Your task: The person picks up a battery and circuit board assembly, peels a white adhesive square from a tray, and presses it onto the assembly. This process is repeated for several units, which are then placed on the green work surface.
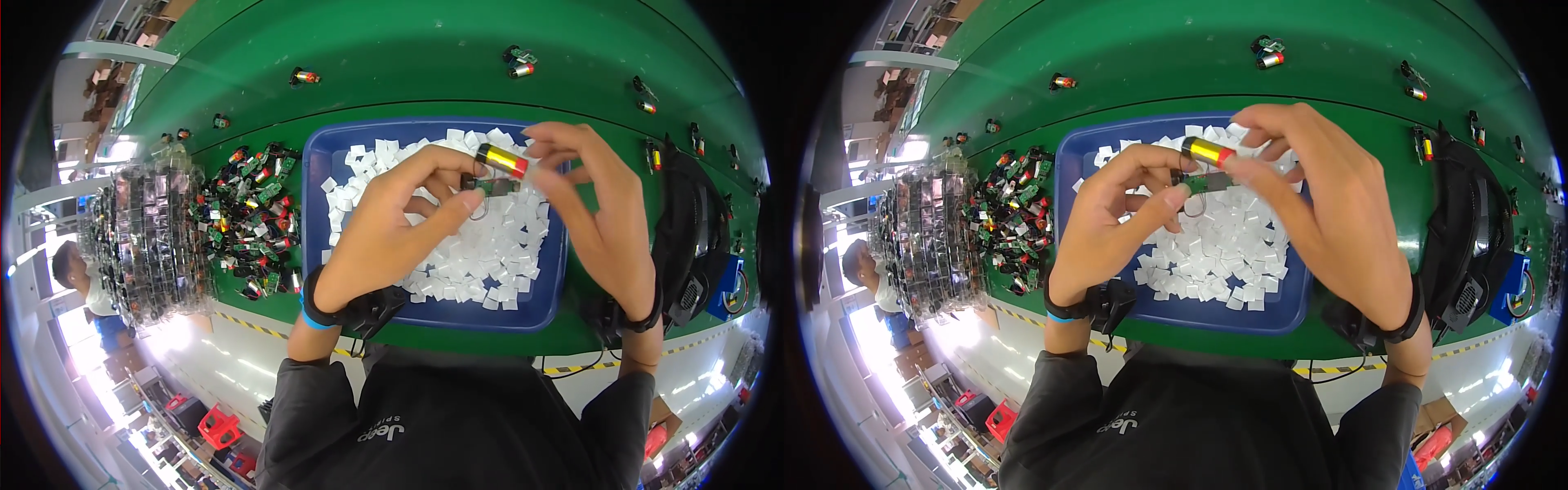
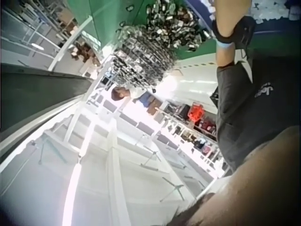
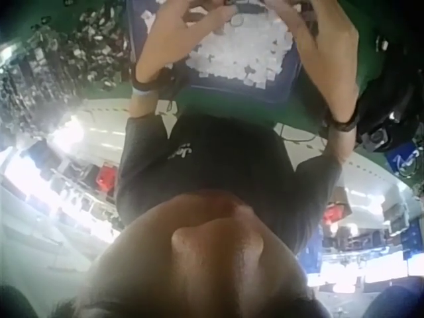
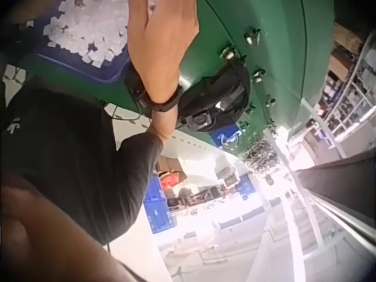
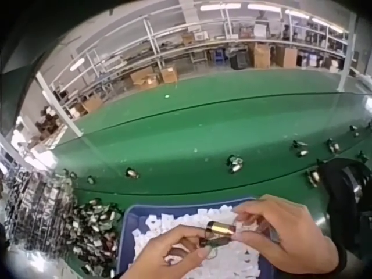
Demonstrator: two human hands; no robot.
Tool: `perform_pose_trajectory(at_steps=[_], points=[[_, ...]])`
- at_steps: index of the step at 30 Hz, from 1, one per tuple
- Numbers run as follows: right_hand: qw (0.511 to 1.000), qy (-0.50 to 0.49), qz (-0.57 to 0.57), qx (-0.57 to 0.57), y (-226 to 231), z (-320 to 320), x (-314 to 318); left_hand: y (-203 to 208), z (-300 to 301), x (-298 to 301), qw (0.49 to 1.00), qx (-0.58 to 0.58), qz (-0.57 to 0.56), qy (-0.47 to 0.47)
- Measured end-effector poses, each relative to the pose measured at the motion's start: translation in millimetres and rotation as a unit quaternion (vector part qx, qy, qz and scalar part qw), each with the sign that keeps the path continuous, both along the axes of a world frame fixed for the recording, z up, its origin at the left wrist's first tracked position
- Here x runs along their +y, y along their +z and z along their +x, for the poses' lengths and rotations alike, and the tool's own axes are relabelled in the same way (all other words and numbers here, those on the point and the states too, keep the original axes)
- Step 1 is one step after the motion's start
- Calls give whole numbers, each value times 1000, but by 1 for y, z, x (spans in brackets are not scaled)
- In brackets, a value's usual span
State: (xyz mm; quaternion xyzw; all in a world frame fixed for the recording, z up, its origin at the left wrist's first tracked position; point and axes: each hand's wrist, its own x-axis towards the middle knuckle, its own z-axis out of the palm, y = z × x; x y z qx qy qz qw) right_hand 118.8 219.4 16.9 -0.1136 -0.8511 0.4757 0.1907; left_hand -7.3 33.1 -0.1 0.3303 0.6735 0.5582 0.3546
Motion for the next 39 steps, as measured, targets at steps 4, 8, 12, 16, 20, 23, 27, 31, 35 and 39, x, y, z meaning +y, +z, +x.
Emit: perform_pose_trajectory(at_steps=[4,8,12,16,20,23,27,31,35,39], points=[[998,66,19,-1,-9,1,-3,-2,2,-1,998,20,0,-54],[995,92,-12,34,-10,2,5,6,0,-2,991,-115,-32,-67],[988,122,-88,27,-4,7,9,9,-7,-3,965,-239,-4,-108],[986,148,29,68,1,4,10,-1,-11,-6,946,-296,9,-134],[980,172,40,91,0,3,13,-12,-12,-7,923,-334,74,-174],[969,207,86,105,4,2,12,-17,-12,-7,893,-416,110,-134],[964,202,123,124,1,1,7,-13,-7,-5,902,-410,116,-71],[972,159,133,114,2,4,7,-4,-2,-2,965,-241,98,-32],[970,133,166,116,1,7,2,1,0,-3,967,-248,26,-54],[950,115,248,153,-4,5,-4,-2,0,-3,970,-236,33,-51]])
